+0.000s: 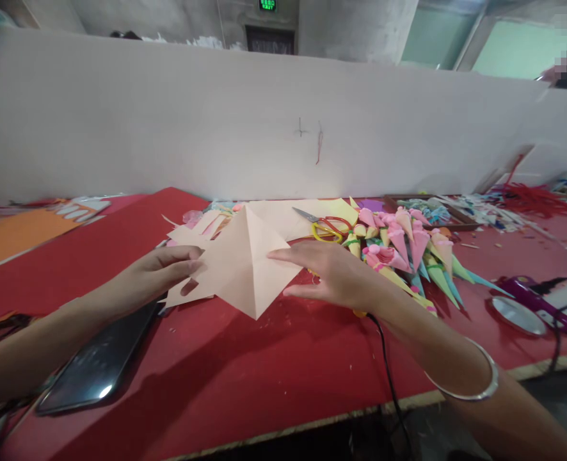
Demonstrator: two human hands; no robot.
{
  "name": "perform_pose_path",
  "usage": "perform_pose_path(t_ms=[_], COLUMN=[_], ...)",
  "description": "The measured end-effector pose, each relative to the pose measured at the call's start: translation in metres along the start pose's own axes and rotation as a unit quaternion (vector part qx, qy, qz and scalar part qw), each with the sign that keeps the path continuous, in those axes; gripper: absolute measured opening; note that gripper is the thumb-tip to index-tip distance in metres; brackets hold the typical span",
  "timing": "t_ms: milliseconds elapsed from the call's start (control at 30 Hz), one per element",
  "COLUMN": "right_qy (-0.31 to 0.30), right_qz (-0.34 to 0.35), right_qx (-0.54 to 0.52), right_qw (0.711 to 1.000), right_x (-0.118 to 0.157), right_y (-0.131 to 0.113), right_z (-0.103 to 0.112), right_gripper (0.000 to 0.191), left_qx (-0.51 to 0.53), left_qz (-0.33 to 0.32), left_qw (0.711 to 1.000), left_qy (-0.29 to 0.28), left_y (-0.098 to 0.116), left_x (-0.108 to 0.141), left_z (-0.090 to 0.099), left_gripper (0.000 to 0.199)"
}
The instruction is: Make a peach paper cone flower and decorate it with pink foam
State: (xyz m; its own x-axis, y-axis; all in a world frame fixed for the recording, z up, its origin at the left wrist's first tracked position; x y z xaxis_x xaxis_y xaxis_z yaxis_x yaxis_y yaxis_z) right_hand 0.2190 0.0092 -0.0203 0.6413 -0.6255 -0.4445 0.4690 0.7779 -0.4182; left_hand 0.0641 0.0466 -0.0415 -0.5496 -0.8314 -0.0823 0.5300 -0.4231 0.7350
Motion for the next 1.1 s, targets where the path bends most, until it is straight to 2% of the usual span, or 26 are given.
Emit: perform_pose_path(t_ms=[67,200,367,467,567,600,667,733,800,833,900,1033,1100], right_qy=[-0.002,0.048,0.138,0.195,0.263,0.283,0.296,0.281,0.262,0.255,0.249,0.236,0.25], right_qz=[0.015,0.026,-0.037,-0.084,-0.142,-0.158,-0.186,-0.203,-0.212,-0.214,-0.215,-0.214,-0.209], right_qx=[0.002,-0.039,-0.105,-0.139,-0.177,-0.196,-0.252,-0.306,-0.327,-0.327,-0.323,-0.346,-0.392], right_qw=[1.0,0.998,0.984,0.967,0.938,0.925,0.902,0.886,0.883,0.885,0.887,0.882,0.86], right_x=[0.0,0.002,0.006,0.009,0.014,0.015,0.016,0.014,0.011,0.01,0.01,0.009,0.009], right_y=[-0.003,-0.007,0.001,0.009,0.024,0.029,0.04,0.045,0.045,0.043,0.041,0.041,0.044], right_z=[-0.001,0.011,0.031,0.039,0.042,0.041,0.032,0.02,0.012,0.01,0.009,0.006,0.004], right_gripper=[0.041,0.02,0.01,0.01,0.012,0.013,0.015,0.018,0.02,0.019,0.016,0.013,0.009], left_qx=[0.015,0.009,-0.021,0.0,0.034,0.049,0.087,0.114,0.128,0.128,0.135,0.135,0.142], left_qz=[0.001,-0.007,-0.004,0.001,-0.001,-0.003,-0.006,0.0,0.016,0.023,0.037,0.085,0.093], left_qw=[1.0,1.0,0.999,0.999,0.996,0.993,0.987,0.987,0.991,0.991,0.99,0.984,0.98], left_qy=[0.007,-0.003,-0.037,-0.043,-0.086,-0.106,-0.136,-0.113,-0.042,-0.013,0.034,0.083,0.1], left_y=[-0.005,-0.006,0.001,-0.002,-0.003,-0.001,0.006,0.013,0.014,0.014,0.009,-0.006,-0.009], left_x=[0.0,0.0,-0.003,-0.004,-0.003,-0.002,-0.001,-0.005,-0.011,-0.014,-0.018,-0.02,-0.02], left_z=[0.002,0.0,-0.01,-0.014,-0.033,-0.042,-0.059,-0.066,-0.061,-0.057,-0.05,-0.04,-0.037], left_gripper=[0.028,0.031,0.034,0.033,0.022,0.024,0.041,0.044,0.028,0.027,0.037,0.043,0.038])
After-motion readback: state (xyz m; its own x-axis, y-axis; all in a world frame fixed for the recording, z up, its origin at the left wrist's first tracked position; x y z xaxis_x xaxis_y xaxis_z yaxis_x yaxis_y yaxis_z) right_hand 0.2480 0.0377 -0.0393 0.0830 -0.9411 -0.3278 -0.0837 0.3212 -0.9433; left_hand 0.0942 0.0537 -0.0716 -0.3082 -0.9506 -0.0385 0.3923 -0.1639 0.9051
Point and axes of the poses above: each hand's wrist, its own x-axis away from the middle knuckle, its own z-axis out of the back of the hand, y = z × x, the point moved 10 cm from there along -x, towards the middle knuckle, and after that the axes turned 7 degrees about -x, right-handed, at the moved point
